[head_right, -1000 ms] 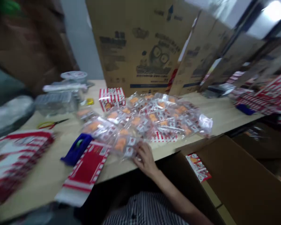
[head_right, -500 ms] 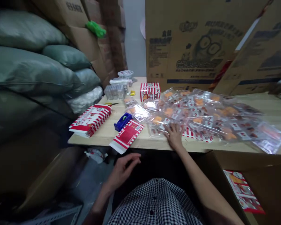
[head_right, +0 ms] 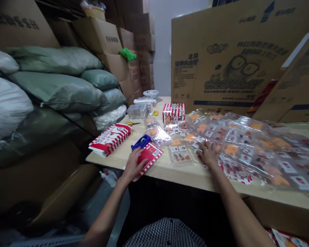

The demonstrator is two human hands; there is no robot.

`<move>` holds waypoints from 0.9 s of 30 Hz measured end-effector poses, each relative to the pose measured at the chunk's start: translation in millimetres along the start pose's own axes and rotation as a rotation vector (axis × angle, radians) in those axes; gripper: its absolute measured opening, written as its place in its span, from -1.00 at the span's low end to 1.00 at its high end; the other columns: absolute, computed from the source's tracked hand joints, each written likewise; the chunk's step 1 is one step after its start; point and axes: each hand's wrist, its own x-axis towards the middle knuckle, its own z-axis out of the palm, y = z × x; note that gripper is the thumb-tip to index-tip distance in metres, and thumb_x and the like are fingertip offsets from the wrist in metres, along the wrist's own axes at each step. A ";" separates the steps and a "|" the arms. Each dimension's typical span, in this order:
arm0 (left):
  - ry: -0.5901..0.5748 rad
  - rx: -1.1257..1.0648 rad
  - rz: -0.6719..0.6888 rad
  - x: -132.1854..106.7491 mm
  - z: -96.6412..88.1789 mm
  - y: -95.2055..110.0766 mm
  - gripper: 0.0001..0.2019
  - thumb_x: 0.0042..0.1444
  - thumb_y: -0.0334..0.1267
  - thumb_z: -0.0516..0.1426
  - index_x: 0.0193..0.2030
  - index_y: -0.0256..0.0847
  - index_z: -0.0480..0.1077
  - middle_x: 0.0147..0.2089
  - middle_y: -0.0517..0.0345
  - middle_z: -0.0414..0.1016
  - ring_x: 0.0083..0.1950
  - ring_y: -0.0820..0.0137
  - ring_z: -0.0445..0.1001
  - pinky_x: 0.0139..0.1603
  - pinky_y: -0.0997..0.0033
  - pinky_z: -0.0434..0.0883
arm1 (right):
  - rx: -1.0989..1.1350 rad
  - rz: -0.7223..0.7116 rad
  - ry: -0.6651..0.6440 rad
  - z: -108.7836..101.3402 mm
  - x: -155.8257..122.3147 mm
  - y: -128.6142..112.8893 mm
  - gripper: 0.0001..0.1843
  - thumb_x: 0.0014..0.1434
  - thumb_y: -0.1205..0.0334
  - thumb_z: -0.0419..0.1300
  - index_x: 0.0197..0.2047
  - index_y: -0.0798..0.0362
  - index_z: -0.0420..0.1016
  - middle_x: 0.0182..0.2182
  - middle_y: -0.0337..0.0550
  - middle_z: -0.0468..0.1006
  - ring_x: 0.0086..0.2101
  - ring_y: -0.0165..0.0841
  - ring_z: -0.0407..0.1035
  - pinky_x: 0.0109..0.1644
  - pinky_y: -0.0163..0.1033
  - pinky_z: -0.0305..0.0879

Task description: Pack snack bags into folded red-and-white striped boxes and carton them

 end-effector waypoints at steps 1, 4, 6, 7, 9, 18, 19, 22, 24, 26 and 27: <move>0.036 0.079 -0.045 9.9 -5.2 -3.3 -0.47 0.31 -0.04 0.08 0.34 -0.24 0.24 0.42 -0.21 0.24 0.48 0.05 0.13 0.45 -0.07 0.14 | 0.010 -0.002 -0.012 -4.1 3.1 0.8 -0.48 0.32 0.01 0.11 0.31 -0.10 0.42 0.38 0.04 0.25 0.36 0.28 0.03 0.28 0.59 -0.19; -0.007 0.275 -0.122 50.0 -16.7 -12.9 -0.40 0.28 -0.05 0.12 0.37 -0.29 0.17 0.41 -0.25 0.24 0.45 0.01 0.16 0.44 -0.01 0.12 | 0.033 -0.016 0.007 -13.3 4.9 -14.1 -0.46 0.27 -0.01 0.16 0.24 0.02 0.48 0.27 0.20 0.39 0.31 0.34 0.10 0.24 0.65 -0.18; -0.073 0.311 -0.123 77.8 -14.9 -17.1 -0.37 0.23 -0.10 0.17 0.38 -0.28 0.16 0.35 -0.24 0.33 0.37 0.02 0.27 0.40 0.03 0.17 | 0.048 -0.061 0.048 -13.0 0.7 -43.0 -0.45 0.32 -0.02 0.09 0.27 0.06 0.45 0.29 0.23 0.35 0.36 0.34 -0.02 0.26 0.64 -0.24; -0.102 0.313 -0.122 89.8 -11.3 -18.8 -0.36 0.20 -0.13 0.20 0.37 -0.27 0.16 0.31 -0.23 0.38 0.33 0.02 0.32 0.36 0.04 0.21 | 0.058 -0.102 0.065 -10.3 -2.1 -62.9 -0.45 0.35 -0.02 0.04 0.29 0.06 0.42 0.32 0.22 0.30 0.39 0.30 -0.08 0.29 0.61 -0.26; -0.168 0.328 -0.142 107.7 -1.8 -23.1 -0.36 0.14 -0.18 0.25 0.34 -0.25 0.20 0.21 -0.21 0.47 0.23 0.02 0.43 0.26 0.05 0.30 | 0.083 -0.231 0.065 -0.8 -7.0 -108.8 -0.46 0.38 0.00 0.02 0.34 -0.02 0.37 0.37 0.12 0.23 0.42 0.16 -0.13 0.37 0.49 -0.28; -0.218 0.365 -0.339 122.0 -11.8 -65.7 -0.38 0.09 -0.25 0.25 0.29 -0.27 0.21 0.11 -0.30 0.51 0.11 -0.05 0.51 0.06 0.02 0.42 | 0.132 -0.535 -0.050 44.8 29.8 -219.3 -0.39 0.24 0.00 0.28 0.33 -0.21 0.36 0.43 0.06 0.14 0.40 0.17 -0.06 0.28 0.39 0.03; -0.198 0.363 -0.356 126.5 -14.6 -68.4 -0.37 0.10 -0.30 0.24 0.31 -0.30 0.19 0.17 -0.37 0.45 0.18 -0.08 0.46 0.12 -0.03 0.39 | 0.130 -0.536 -0.058 45.9 35.2 -215.0 -0.42 0.23 0.06 0.28 0.31 -0.18 0.40 0.41 0.06 0.20 0.38 0.14 0.01 0.26 0.34 0.10; -0.160 0.300 -0.318 153.4 -11.5 -70.2 -0.34 0.14 -0.33 0.19 0.37 -0.33 0.11 0.37 -0.40 0.23 0.40 -0.06 0.23 0.34 -0.06 0.20 | 0.124 -0.523 -0.051 44.4 45.3 -189.5 -0.46 0.25 0.32 0.18 0.30 -0.05 0.41 0.36 0.12 0.29 0.32 0.05 0.16 0.20 0.22 0.24; -0.172 0.211 -0.259 180.2 2.1 -67.7 -0.35 0.18 -0.27 0.18 0.39 -0.29 0.11 0.41 -0.29 0.21 0.44 0.03 0.18 0.41 0.05 0.13 | 0.126 -0.506 -0.024 40.5 48.8 -167.3 -0.45 0.27 0.44 0.06 0.30 0.04 0.40 0.34 0.17 0.32 0.31 0.04 0.19 0.17 0.21 0.28; -0.188 0.118 -0.232 208.9 21.7 -65.0 -0.35 0.16 -0.23 0.21 0.37 -0.25 0.15 0.38 -0.21 0.27 0.41 0.10 0.23 0.40 0.15 0.17 | 0.138 -0.505 0.015 34.3 52.5 -144.7 -0.46 0.27 0.46 0.01 0.28 0.06 0.43 0.30 0.15 0.38 0.29 0.01 0.23 0.18 0.18 0.30; -0.187 0.078 -0.242 222.5 32.0 -64.2 -0.35 0.14 -0.22 0.23 0.36 -0.25 0.17 0.36 -0.20 0.30 0.40 0.10 0.26 0.38 0.18 0.19 | 0.149 -0.511 0.040 30.0 54.9 -133.7 -0.46 0.27 0.45 0.02 0.28 0.06 0.44 0.28 0.12 0.41 0.28 -0.03 0.26 0.20 0.14 0.31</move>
